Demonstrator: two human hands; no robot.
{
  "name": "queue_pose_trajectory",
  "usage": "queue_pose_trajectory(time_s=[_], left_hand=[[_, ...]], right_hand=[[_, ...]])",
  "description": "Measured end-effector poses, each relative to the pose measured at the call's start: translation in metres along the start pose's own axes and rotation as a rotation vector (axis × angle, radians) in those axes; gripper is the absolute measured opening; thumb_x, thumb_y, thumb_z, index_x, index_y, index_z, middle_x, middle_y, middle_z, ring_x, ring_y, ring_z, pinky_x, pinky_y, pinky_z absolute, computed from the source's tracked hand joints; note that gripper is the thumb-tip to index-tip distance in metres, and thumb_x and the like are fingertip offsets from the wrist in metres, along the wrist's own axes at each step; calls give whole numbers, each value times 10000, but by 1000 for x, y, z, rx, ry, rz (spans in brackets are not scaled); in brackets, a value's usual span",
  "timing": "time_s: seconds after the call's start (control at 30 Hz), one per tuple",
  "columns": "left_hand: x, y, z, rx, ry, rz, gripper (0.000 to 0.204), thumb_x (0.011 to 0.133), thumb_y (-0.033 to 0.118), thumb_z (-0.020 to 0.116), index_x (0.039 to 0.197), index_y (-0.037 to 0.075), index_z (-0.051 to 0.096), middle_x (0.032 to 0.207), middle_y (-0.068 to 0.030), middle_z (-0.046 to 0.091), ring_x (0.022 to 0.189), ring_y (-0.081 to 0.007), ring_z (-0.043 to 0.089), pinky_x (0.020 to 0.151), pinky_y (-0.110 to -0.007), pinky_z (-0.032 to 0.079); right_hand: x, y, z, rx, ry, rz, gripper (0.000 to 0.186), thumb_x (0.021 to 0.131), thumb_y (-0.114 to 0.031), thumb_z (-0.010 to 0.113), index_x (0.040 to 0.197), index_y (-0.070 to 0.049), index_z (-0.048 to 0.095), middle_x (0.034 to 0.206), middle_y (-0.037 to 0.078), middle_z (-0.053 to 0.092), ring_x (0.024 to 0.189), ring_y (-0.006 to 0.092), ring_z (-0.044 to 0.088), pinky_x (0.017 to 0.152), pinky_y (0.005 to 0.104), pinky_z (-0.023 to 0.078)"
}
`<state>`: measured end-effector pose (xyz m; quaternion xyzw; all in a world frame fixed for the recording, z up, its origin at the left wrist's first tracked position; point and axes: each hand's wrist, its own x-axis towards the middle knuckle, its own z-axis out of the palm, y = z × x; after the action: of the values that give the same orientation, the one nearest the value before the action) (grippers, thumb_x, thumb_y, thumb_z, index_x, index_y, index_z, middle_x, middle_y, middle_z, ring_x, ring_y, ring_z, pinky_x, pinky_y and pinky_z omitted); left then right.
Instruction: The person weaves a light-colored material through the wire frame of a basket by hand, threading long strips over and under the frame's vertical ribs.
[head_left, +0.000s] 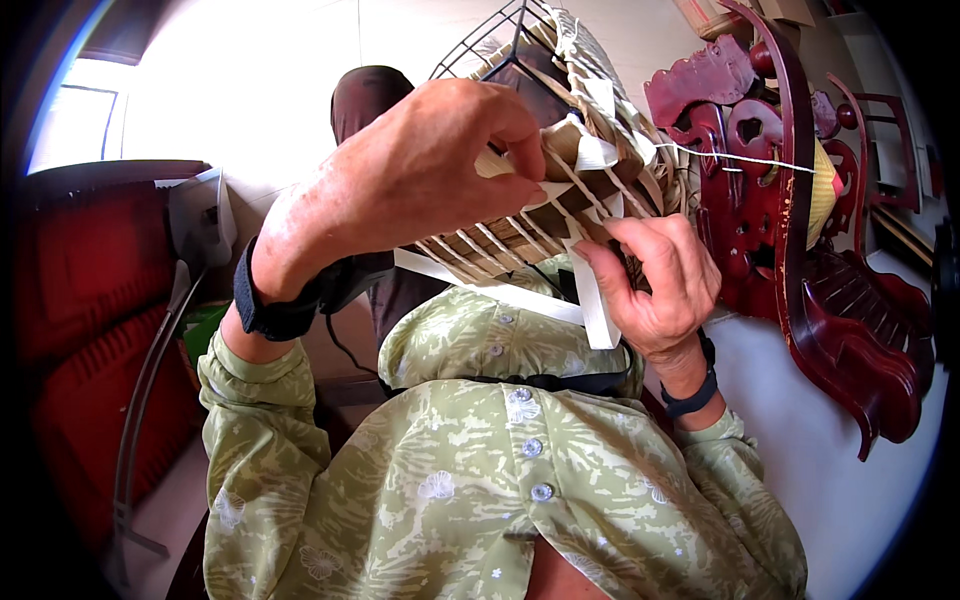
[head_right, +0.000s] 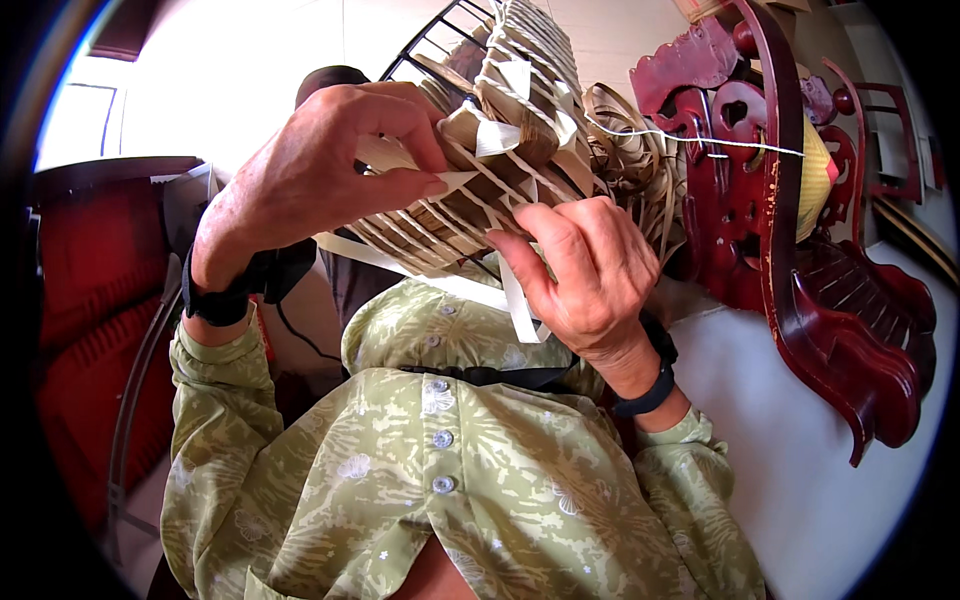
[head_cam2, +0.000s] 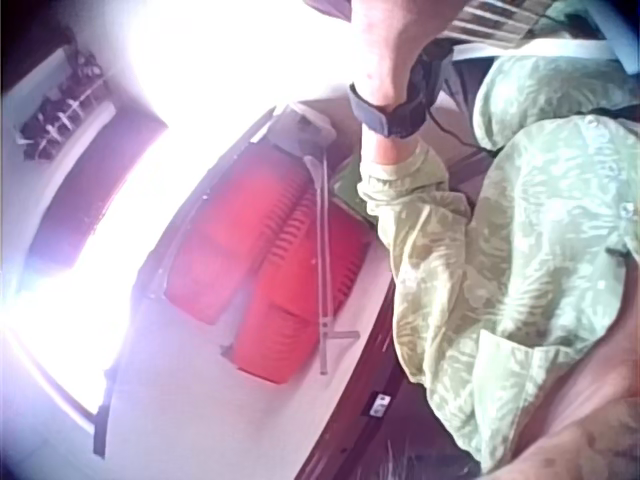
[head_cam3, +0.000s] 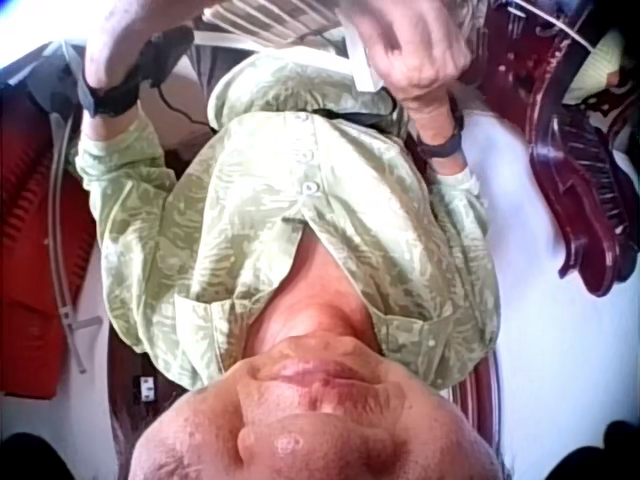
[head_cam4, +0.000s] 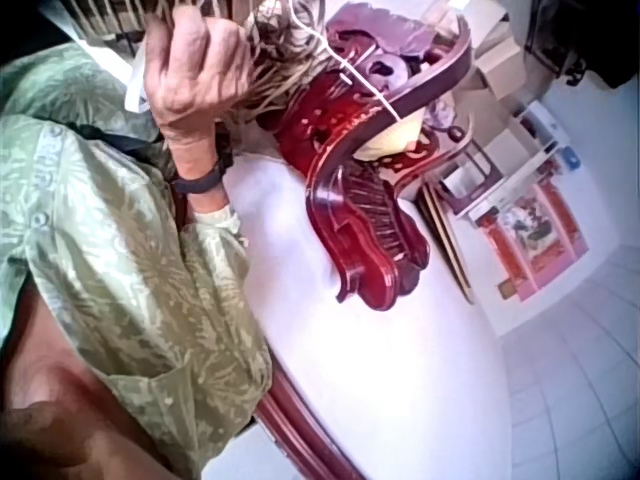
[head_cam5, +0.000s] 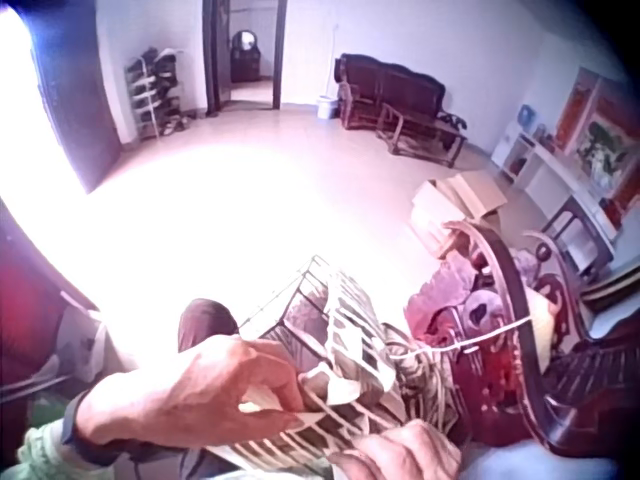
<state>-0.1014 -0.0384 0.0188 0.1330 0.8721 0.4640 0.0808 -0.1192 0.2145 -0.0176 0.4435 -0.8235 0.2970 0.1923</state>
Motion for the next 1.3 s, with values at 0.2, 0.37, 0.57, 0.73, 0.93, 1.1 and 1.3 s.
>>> queue_pose_trajectory(time_s=[0.2, 0.37, 0.57, 0.73, 0.93, 1.1, 1.3], left_hand=[[6, 5, 8, -80, 110, -124, 127, 821, 97, 739, 865, -11, 688, 829, -86, 715, 790, -181, 685, 752, -333, 536], [9, 1, 10, -28, 168, -48, 103, 873, 87, 673, 900, -13, 685, 827, -92, 709, 804, -160, 689, 754, -316, 542], [7, -3, 10, -13, 193, -47, 100, 862, 70, 669, 914, -13, 692, 840, -95, 711, 804, -163, 695, 755, -311, 543], [4, -2, 7, -27, 135, 24, 111, 797, 44, 727, 896, -2, 707, 820, -79, 719, 774, -163, 698, 728, -297, 547], [4, -7, 10, -16, 146, 59, 117, 759, 38, 777, 860, 19, 721, 832, -67, 718, 767, -184, 702, 709, -299, 552], [6, -5, 10, 4, 134, 66, 105, 770, 44, 777, 860, 19, 728, 859, -65, 714, 784, -191, 701, 729, -306, 557], [7, -6, 14, -4, 133, 22, 120, 765, 61, 788, 866, 22, 734, 849, -67, 706, 795, -213, 700, 737, -318, 552]], right_hand=[[9, -2, -2, -96, -56, 99, 205, 744, -67, 798, 870, -110, 642, 774, 42, 501, 653, 243, 563, 572, 371, 468], [10, 3, -5, 61, -81, 242, 185, 729, 23, 734, 803, -100, 617, 758, 47, 507, 596, 250, 555, 536, 364, 461], [11, 1, -7, 101, -101, 278, 182, 723, 42, 714, 785, -89, 605, 752, 45, 498, 562, 217, 538, 505, 343, 442], [8, 5, -8, 96, -114, 222, 208, 731, 44, 755, 845, -79, 633, 769, 37, 526, 578, 179, 549, 492, 312, 440], [-10, 10, -14, 252, 79, 367, 310, 781, 4, 808, 1056, -29, 668, 864, 47, 621, 685, 99, 597, 560, 224, 486], [-13, 5, -11, 187, 55, 333, 310, 765, -54, 842, 1022, -33, 669, 860, 49, 623, 656, 107, 588, 527, 240, 475], [-9, -1, 4, -79, 58, 218, 240, 747, -81, 825, 941, -65, 684, 780, 47, 574, 595, 217, 576, 535, 329, 465]])
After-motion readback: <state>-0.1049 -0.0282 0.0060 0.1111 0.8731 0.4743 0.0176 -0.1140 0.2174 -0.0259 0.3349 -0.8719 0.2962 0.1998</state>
